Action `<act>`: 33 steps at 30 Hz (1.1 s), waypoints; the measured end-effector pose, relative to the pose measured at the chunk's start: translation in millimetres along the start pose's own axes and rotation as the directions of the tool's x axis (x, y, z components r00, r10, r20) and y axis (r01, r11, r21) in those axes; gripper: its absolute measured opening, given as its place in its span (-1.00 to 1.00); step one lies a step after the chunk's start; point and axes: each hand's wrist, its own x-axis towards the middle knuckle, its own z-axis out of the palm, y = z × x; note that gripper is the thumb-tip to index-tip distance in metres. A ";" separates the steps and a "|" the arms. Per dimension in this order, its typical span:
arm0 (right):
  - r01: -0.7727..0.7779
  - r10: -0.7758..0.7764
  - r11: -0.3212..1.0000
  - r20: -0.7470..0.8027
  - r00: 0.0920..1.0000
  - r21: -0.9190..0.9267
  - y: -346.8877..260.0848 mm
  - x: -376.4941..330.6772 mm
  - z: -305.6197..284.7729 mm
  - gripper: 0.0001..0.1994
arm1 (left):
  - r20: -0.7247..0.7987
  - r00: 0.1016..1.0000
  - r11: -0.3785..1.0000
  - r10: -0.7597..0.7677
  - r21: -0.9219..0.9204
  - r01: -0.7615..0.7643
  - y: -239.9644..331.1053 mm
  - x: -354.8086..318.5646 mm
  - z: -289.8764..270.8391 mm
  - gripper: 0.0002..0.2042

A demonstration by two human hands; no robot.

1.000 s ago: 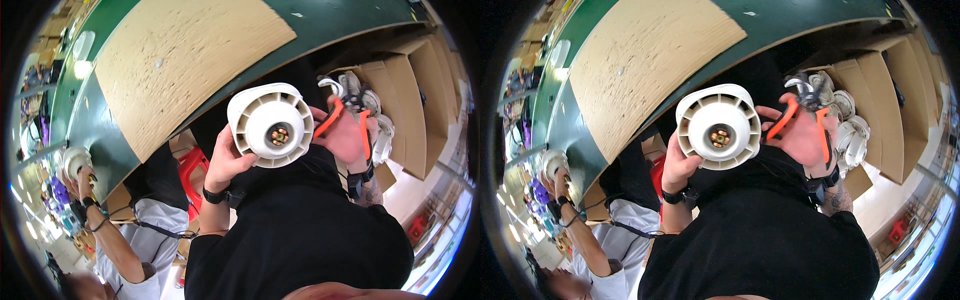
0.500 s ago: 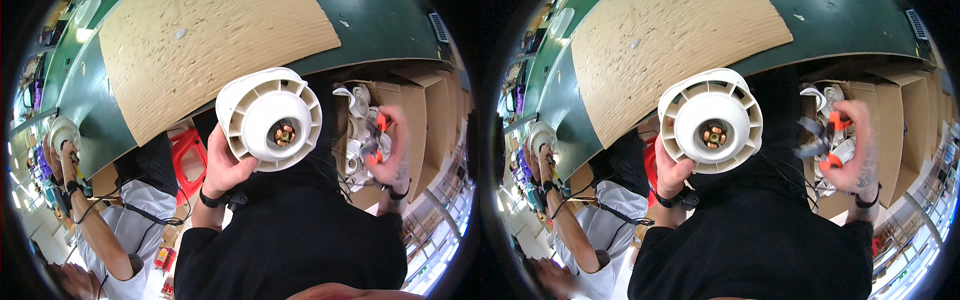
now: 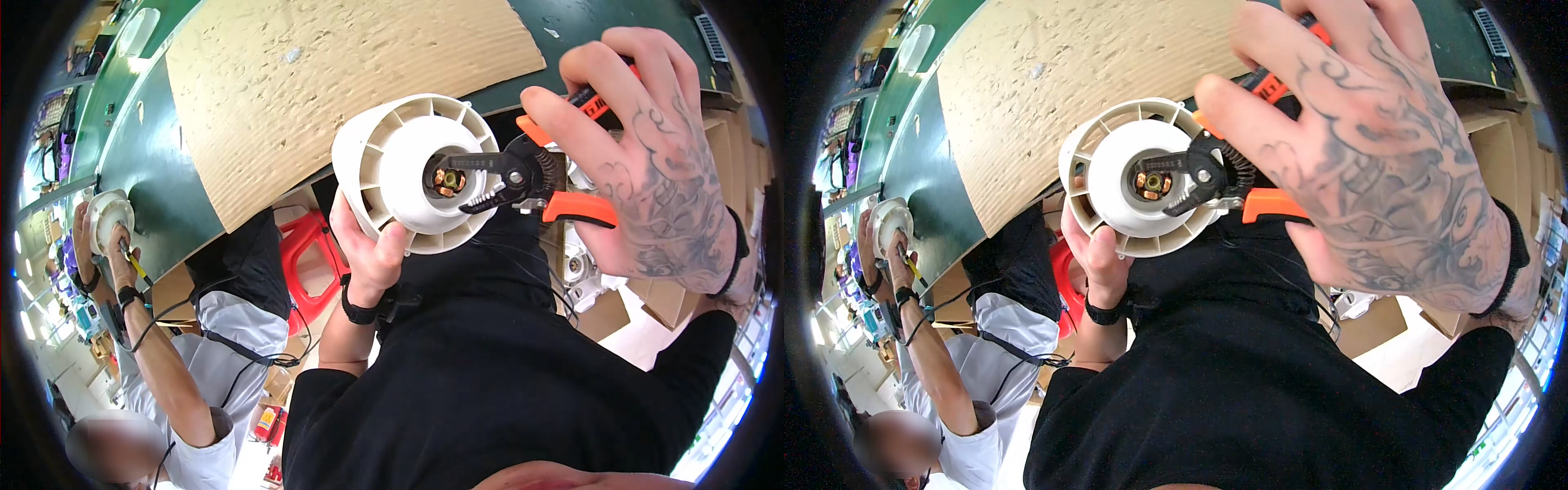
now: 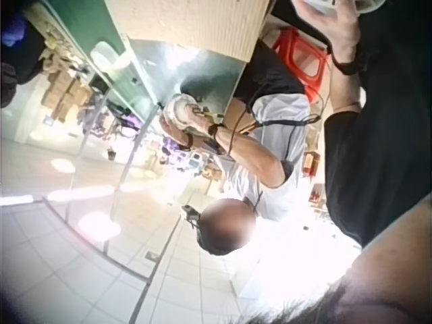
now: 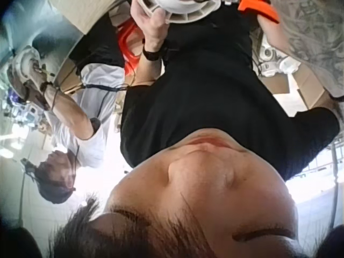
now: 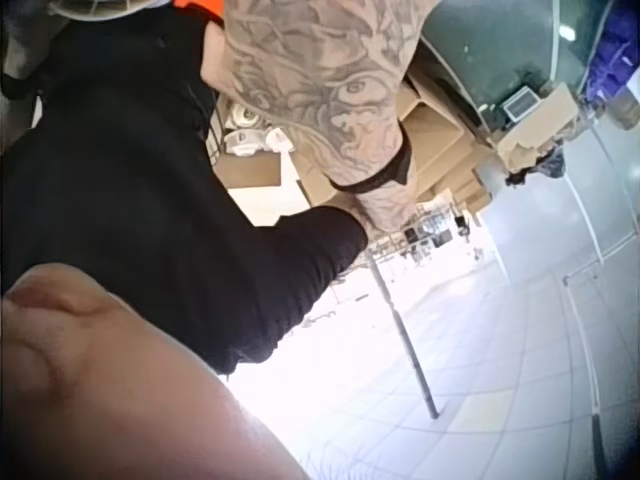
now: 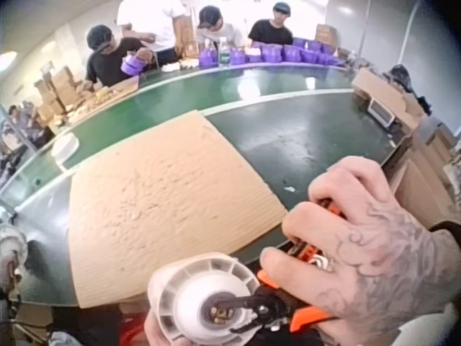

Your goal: The person uses pliers to remove metal components from the center of white plastic light fixture housings. They handle each housing one at a time, rotate it to access the interior, and place the processed units into a cardboard box. A coworker performs a similar task at an adjacent station.

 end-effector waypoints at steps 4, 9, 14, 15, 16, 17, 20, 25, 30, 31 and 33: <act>0.055 -0.118 0.973 -0.277 0.953 -0.225 2.3 16.4 25.9 -0.57 | -0.055 0.996 0.996 0.076 0.042 -0.074 0.0 -1.9 3.1 -0.09; 0.129 -0.176 0.979 -0.343 0.923 -0.156 1.9 27.0 27.5 -0.63 | -0.070 0.990 0.990 0.121 0.079 -0.115 -1.4 -3.4 -0.5 -0.11; 0.141 -0.194 0.975 -0.351 0.916 -0.171 5.8 30.0 25.9 -0.67 | -0.096 0.985 0.985 0.147 0.106 -0.137 -3.5 -3.5 -1.8 -0.14; 0.139 -0.187 0.977 -0.340 0.922 -0.163 5.8 29.5 25.9 -0.67 | -0.093 0.986 0.986 0.142 0.107 -0.132 -3.3 -3.7 -2.3 -0.15; 0.136 -0.182 0.978 -0.326 0.928 -0.159 5.1 28.0 25.0 -0.67 | -0.090 0.987 0.986 0.136 0.106 -0.126 -3.0 -3.8 -2.9 -0.16; 0.134 -0.177 0.979 -0.317 0.932 -0.152 5.2 27.2 25.2 -0.68 | -0.086 0.988 0.987 0.131 0.106 -0.121 -2.8 -3.6 -3.3 -0.17; 0.129 -0.168 0.981 -0.303 0.938 -0.142 4.4 26.1 24.5 -0.68 | -0.098 0.988 0.987 0.117 0.117 -0.106 -1.7 -3.0 -3.9 -0.20; 0.133 -0.168 0.982 -0.308 0.937 -0.131 2.2 27.1 26.7 -0.69 | -0.100 0.987 0.985 0.129 0.127 -0.116 0.2 -3.5 -2.0 -0.20; 0.133 -0.168 0.982 -0.304 0.938 -0.134 4.5 27.6 24.3 -0.70 | -0.074 0.989 0.985 0.129 0.125 -0.119 -1.7 -1.9 -4.6 -0.15; 0.133 -0.168 0.982 -0.303 0.938 -0.133 4.6 28.3 23.8 -0.70 | -0.077 0.988 0.984 0.133 0.130 -0.122 -1.3 -2.0 -4.5 -0.14; 0.138 -0.173 0.981 -0.302 0.938 -0.135 4.4 28.5 23.9 -0.71 | -0.087 0.986 0.983 0.139 0.134 -0.127 -0.8 -1.9 -3.2 -0.12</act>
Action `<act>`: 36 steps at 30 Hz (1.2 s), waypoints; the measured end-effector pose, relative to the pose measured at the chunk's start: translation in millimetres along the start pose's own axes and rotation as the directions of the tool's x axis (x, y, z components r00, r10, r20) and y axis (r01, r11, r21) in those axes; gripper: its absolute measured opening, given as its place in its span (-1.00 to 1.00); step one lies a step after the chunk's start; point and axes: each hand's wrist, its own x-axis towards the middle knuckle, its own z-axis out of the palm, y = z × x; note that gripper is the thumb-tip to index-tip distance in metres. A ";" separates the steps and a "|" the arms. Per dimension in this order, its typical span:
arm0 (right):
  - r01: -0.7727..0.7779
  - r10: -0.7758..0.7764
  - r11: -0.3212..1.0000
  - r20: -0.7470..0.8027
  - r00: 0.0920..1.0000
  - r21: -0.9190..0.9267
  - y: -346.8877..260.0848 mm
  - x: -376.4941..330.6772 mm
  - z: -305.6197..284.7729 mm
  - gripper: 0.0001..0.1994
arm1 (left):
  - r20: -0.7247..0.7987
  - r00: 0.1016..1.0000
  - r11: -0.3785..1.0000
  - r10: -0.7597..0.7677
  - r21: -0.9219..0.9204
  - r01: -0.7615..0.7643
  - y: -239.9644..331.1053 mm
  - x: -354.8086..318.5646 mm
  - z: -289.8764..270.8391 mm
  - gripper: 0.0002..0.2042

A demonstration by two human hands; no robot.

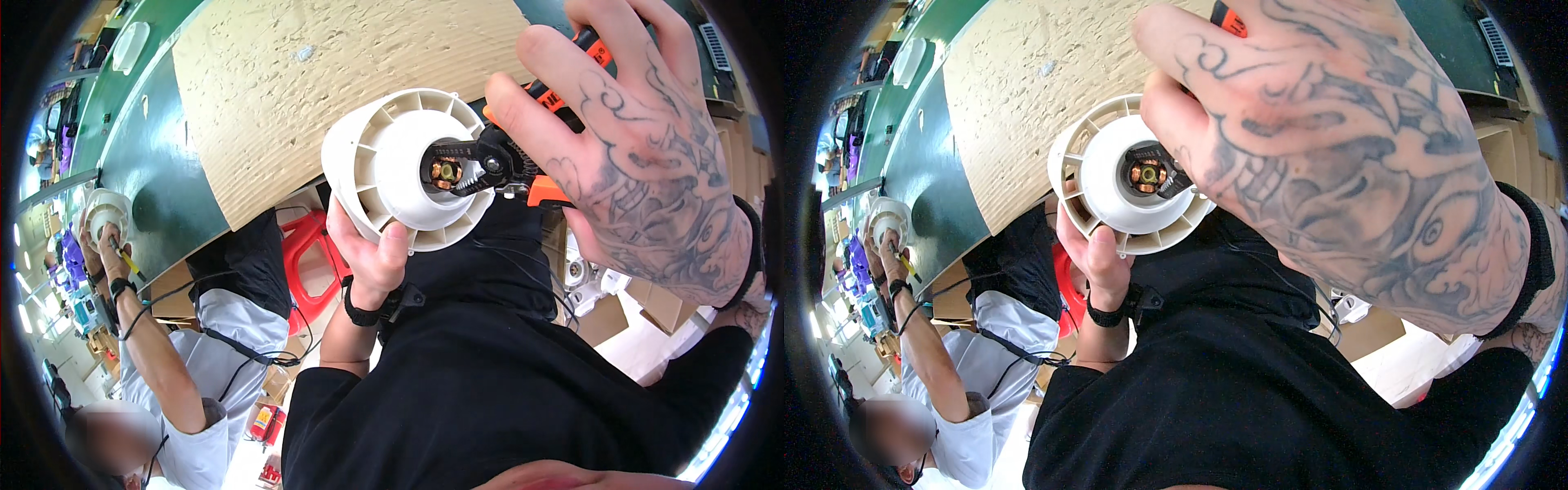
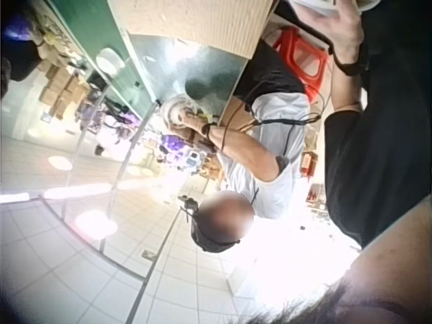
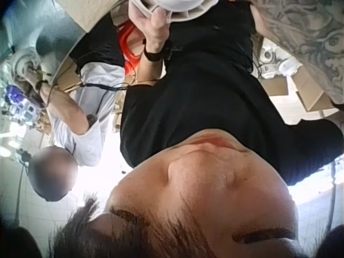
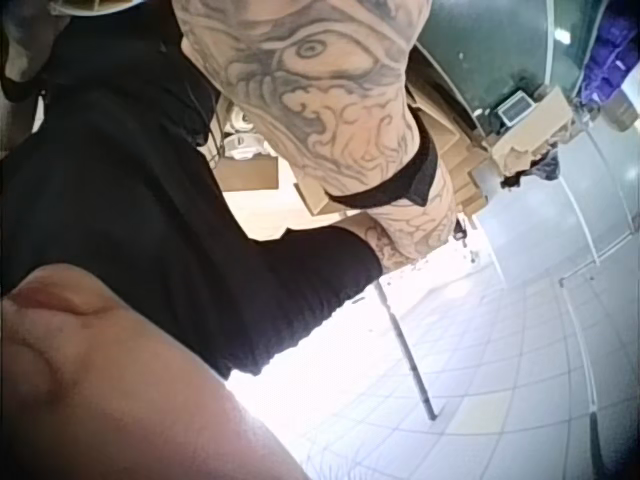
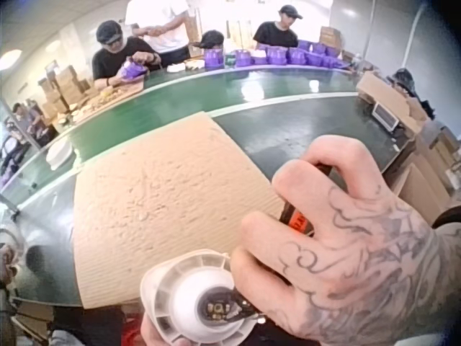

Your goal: The person uses pliers to remove metal components from the center of white plastic light fixture housings. They handle each housing one at a time, rotate it to access the interior, and place the processed units into a cardboard box. A coworker performs a similar task at an adjacent station.

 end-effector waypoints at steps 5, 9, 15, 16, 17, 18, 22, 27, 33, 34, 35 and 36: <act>0.000 0.000 1.000 0.003 1.000 -0.002 0.6 -0.3 1.0 -0.72 | -0.019 1.000 1.000 -0.019 0.005 0.020 4.6 0.3 4.2 -0.10; -0.006 0.006 1.000 0.006 1.000 -0.006 0.7 -0.7 -1.1 -0.72 | -0.025 0.999 0.999 -0.033 0.003 0.033 7.9 0.2 6.0 -0.10; -0.006 0.006 1.000 0.013 1.000 0.003 1.3 -0.7 -0.7 -0.73 | -0.024 1.000 0.999 -0.013 0.030 0.014 10.0 -0.7 6.8 -0.10; -0.009 0.009 1.000 0.013 1.000 0.002 0.9 -1.4 -1.1 -0.73 | -0.024 1.000 1.000 -0.009 0.029 0.009 9.1 -0.6 7.2 -0.10; -0.012 0.012 1.000 0.015 1.000 -0.005 0.9 -1.7 -1.0 -0.74 | -0.024 1.000 1.000 -0.004 0.028 0.005 8.3 -0.5 7.4 -0.09; -0.011 0.011 1.000 0.016 1.000 0.001 1.6 -1.6 -0.5 -0.74 | -0.027 1.000 1.000 -0.005 0.025 0.006 8.2 -1.0 7.1 -0.09; -0.018 0.018 1.000 0.028 0.999 0.014 1.8 -1.8 0.4 -0.74 | -0.021 1.000 0.999 -0.022 0.024 0.022 8.1 -2.5 5.2 -0.09; -0.034 0.033 0.999 0.048 0.998 0.024 2.1 -2.6 -0.1 -0.75 | -0.004 1.000 0.999 -0.028 0.043 0.028 6.4 -3.3 1.0 -0.08; -0.059 0.056 0.998 0.065 0.996 0.035 2.5 -5.7 -0.5 -0.76 | -0.015 1.000 0.999 -0.025 0.022 0.026 4.2 -4.7 2.4 -0.09; -0.052 0.049 0.998 0.066 0.997 0.045 2.8 -3.9 1.6 -0.76 | -0.023 0.999 0.999 -0.027 0.024 0.027 5.1 -5.6 1.5 -0.10; -0.050 0.046 0.997 0.064 0.997 0.058 3.8 -3.0 3.6 -0.76 | -0.031 0.999 0.999 -0.028 0.025 0.029 6.2 -6.6 0.8 -0.10; -0.062 0.059 0.997 0.073 0.996 0.046 3.5 -4.5 0.7 -0.77 | -0.021 1.000 0.999 -0.020 0.025 0.020 6.2 -4.6 2.7 -0.11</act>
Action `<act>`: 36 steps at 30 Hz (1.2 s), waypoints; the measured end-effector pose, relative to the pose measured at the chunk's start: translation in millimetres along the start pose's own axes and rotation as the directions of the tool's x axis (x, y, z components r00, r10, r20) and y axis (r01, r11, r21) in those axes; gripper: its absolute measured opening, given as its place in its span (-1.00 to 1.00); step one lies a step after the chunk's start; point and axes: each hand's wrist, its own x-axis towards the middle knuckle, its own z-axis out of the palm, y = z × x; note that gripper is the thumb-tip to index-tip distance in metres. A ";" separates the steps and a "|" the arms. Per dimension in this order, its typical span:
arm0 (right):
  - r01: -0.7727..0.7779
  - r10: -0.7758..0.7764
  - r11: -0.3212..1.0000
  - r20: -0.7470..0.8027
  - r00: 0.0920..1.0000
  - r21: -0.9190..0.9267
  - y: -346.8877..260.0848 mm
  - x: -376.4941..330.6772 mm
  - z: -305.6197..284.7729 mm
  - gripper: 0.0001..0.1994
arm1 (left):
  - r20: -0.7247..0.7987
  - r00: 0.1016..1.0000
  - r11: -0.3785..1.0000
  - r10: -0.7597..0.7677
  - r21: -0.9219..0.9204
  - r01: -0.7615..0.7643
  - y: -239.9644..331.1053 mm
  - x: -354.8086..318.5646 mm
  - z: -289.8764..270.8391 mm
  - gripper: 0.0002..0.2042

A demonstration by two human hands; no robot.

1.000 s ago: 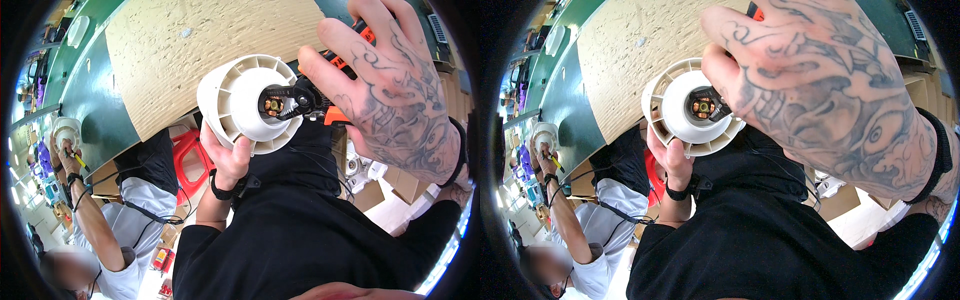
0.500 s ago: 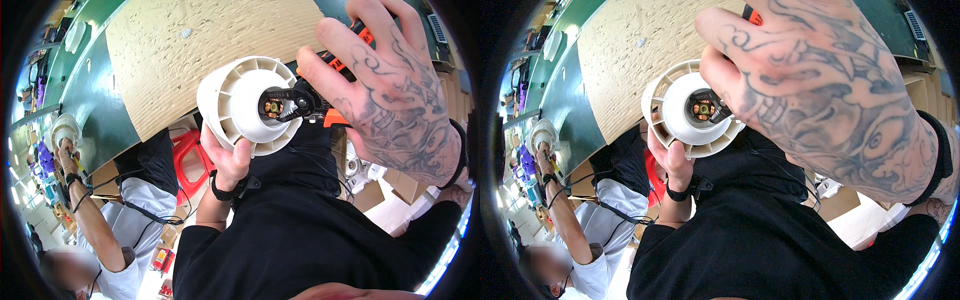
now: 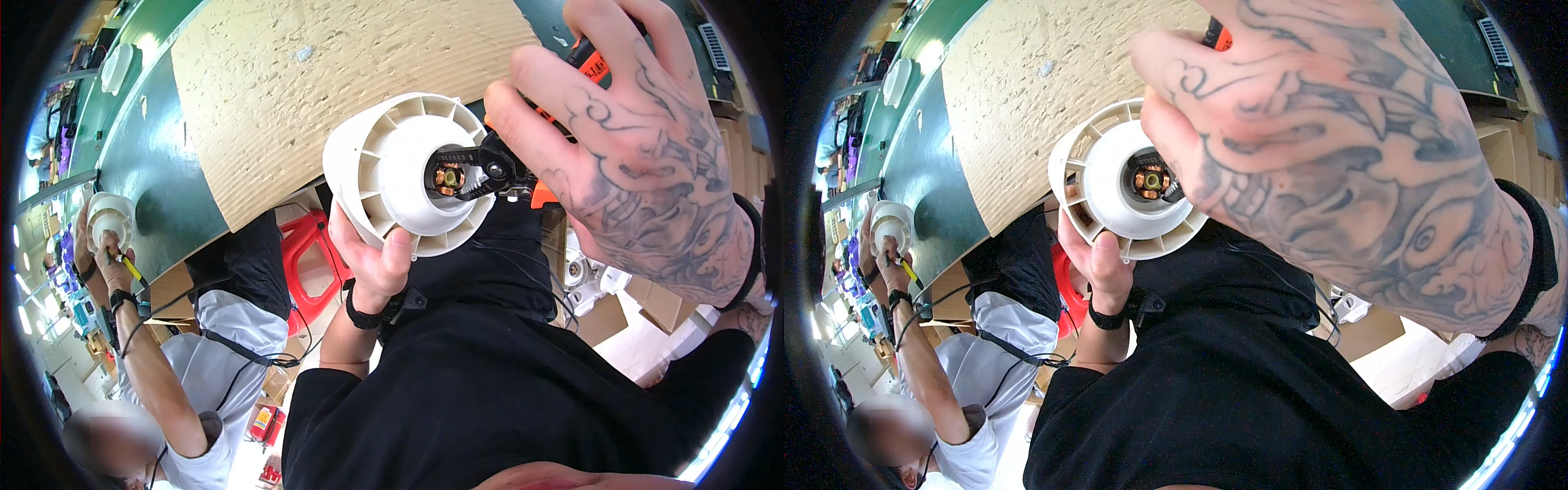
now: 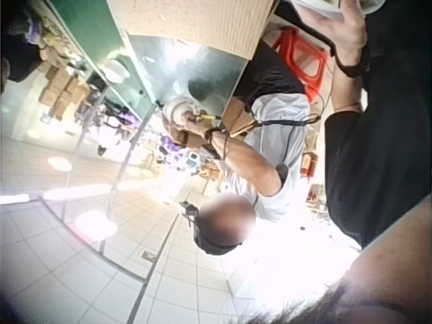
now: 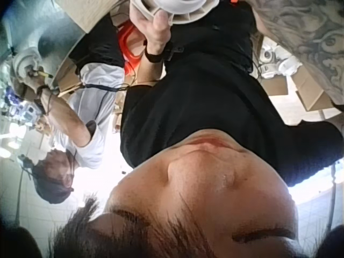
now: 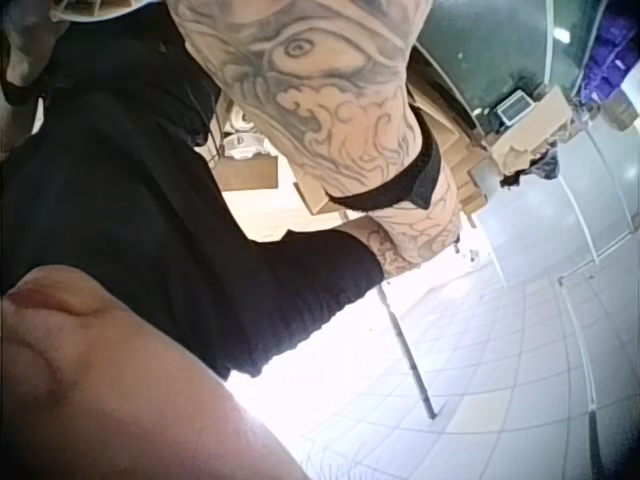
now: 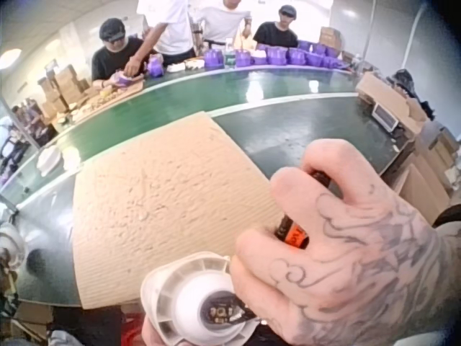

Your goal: The person uses pliers to remove metal components from the center of white plastic light fixture housings. They handle each housing one at a time, rotate it to access the interior, and place the processed units into a cardboard box. A coworker performs a similar task at an adjacent station.

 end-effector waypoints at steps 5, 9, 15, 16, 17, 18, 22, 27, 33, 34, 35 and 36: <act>-0.009 0.009 1.000 0.017 1.000 0.000 -0.2 -1.2 -1.4 -0.77 | -0.045 0.999 0.999 -0.017 -0.033 0.016 3.6 -0.6 4.6 -0.18; -0.021 0.022 1.000 0.030 0.999 -0.015 -1.1 -2.8 -3.7 -0.78 | -0.005 1.000 0.999 -0.014 -0.041 0.014 10.5 8.1 2.3 -0.21; -0.013 0.014 0.999 0.040 0.999 -0.033 -0.4 0.6 -4.7 -0.78 | 0.057 0.996 0.990 -0.062 -0.123 0.069 19.5 21.4 -4.3 -0.27; -0.010 0.012 0.999 0.044 0.999 -0.041 0.0 1.0 -5.0 -0.79 | 0.039 0.998 0.990 -0.057 -0.129 0.061 21.0 22.5 -3.0 -0.29; -0.008 0.010 0.999 0.050 0.999 -0.048 0.3 2.2 -5.1 -0.79 | 0.028 0.998 0.989 -0.053 -0.140 0.056 21.1 23.2 -1.5 -0.30; -0.003 0.006 0.999 0.056 0.998 -0.053 -0.5 3.8 -5.2 -0.79 | 0.012 0.999 0.987 -0.052 -0.150 0.053 20.1 22.9 0.6 -0.30; -0.011 0.018 0.998 0.111 0.994 -0.067 -0.7 13.7 -5.2 -0.79 | -0.021 0.999 0.988 -0.036 -0.154 0.032 16.4 22.2 6.1 -0.33; -0.173 0.200 0.974 0.200 0.959 -0.143 -19.4 36.5 -32.4 -0.80 | -0.058 0.998 0.992 0.005 -0.125 -0.012 7.5 17.9 7.2 -0.30; -0.121 0.124 0.992 0.221 0.967 -0.029 -12.1 29.3 -25.2 -0.82 | -0.058 0.997 0.993 0.048 -0.105 -0.054 5.2 14.2 8.0 -0.25; -0.081 0.081 0.997 0.201 0.976 -0.008 -9.6 30.6 -19.7 -0.82 | -0.071 0.997 0.993 0.044 -0.103 -0.051 6.1 12.7 6.5 -0.25; -0.041 0.038 0.999 0.180 0.983 0.013 -7.4 31.7 -13.8 -0.83 | -0.085 0.996 0.994 0.039 -0.101 -0.047 7.2 11.1 5.0 -0.25; -0.019 0.021 1.000 0.143 0.990 -0.017 -4.9 25.9 -13.4 -0.82 | -0.061 0.997 0.992 0.043 -0.117 -0.050 8.2 13.9 8.7 -0.26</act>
